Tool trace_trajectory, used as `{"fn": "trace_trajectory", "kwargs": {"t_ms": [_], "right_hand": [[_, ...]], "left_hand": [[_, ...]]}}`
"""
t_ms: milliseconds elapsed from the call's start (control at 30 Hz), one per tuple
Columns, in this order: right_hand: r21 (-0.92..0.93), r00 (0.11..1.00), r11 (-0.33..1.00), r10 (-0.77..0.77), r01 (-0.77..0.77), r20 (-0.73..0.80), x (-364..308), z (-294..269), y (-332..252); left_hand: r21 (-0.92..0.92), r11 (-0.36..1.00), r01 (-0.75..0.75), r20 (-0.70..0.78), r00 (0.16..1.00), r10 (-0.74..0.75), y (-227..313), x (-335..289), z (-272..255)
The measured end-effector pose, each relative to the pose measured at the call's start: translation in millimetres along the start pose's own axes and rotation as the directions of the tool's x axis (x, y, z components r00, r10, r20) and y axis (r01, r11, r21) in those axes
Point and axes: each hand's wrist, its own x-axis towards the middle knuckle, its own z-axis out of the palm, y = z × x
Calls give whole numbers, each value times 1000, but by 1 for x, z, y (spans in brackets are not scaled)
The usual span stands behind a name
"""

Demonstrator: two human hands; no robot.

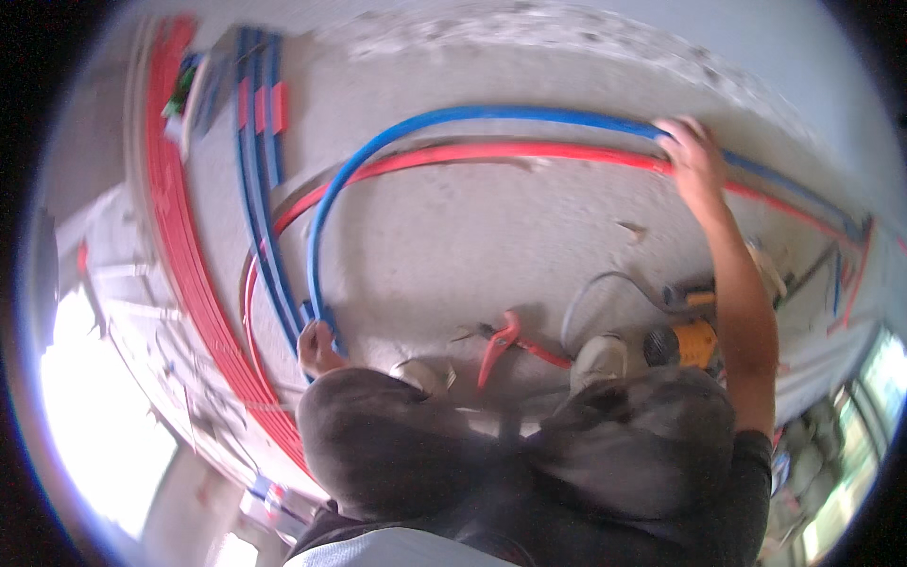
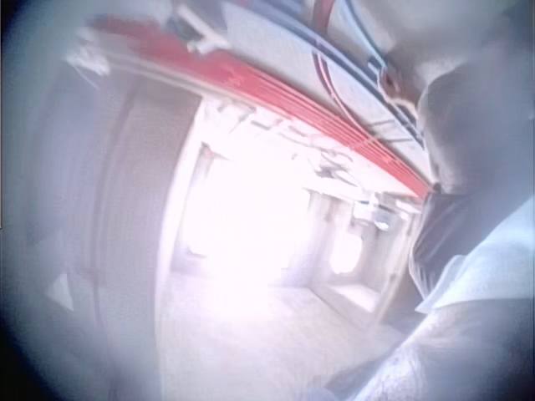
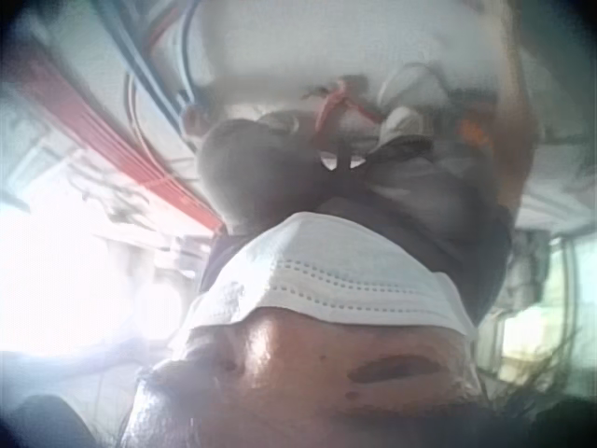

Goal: The person is installing red and blue pipes on the ceiling. They use a hammer to secure the pipes and a power drill to make holes. The person also uses a pipe cutter to cut the pipes to the desired length.

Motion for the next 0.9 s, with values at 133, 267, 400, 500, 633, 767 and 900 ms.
{"fn": "trace_trajectory", "kwargs": {"t_ms": [133,267,400,500,633,767,900], "right_hand": [[1,999,999,-43,43,-12,0,1,9],[-20,997,999,-31,32,68,3,2,26],[9,990,1000,12,-13,139,11,5,52],[15,987,1000,10,-12,159,17,7,69],[-15,986,999,33,-31,162,22,10,81],[6,982,998,56,-58,178,27,10,82],[122,974,983,115,-140,193,26,9,75]], "left_hand": [[-144,984,104,-1,994,-105,5,1,7],[-129,988,89,-39,995,-95,14,3,11],[-282,949,138,7,990,-142,16,6,13],[-301,947,110,26,994,-108,17,8,12],[-245,960,133,29,991,-130,21,14,7],[-163,951,264,120,962,-247,30,22,4],[-181,930,319,135,945,-298,39,26,1]]}}
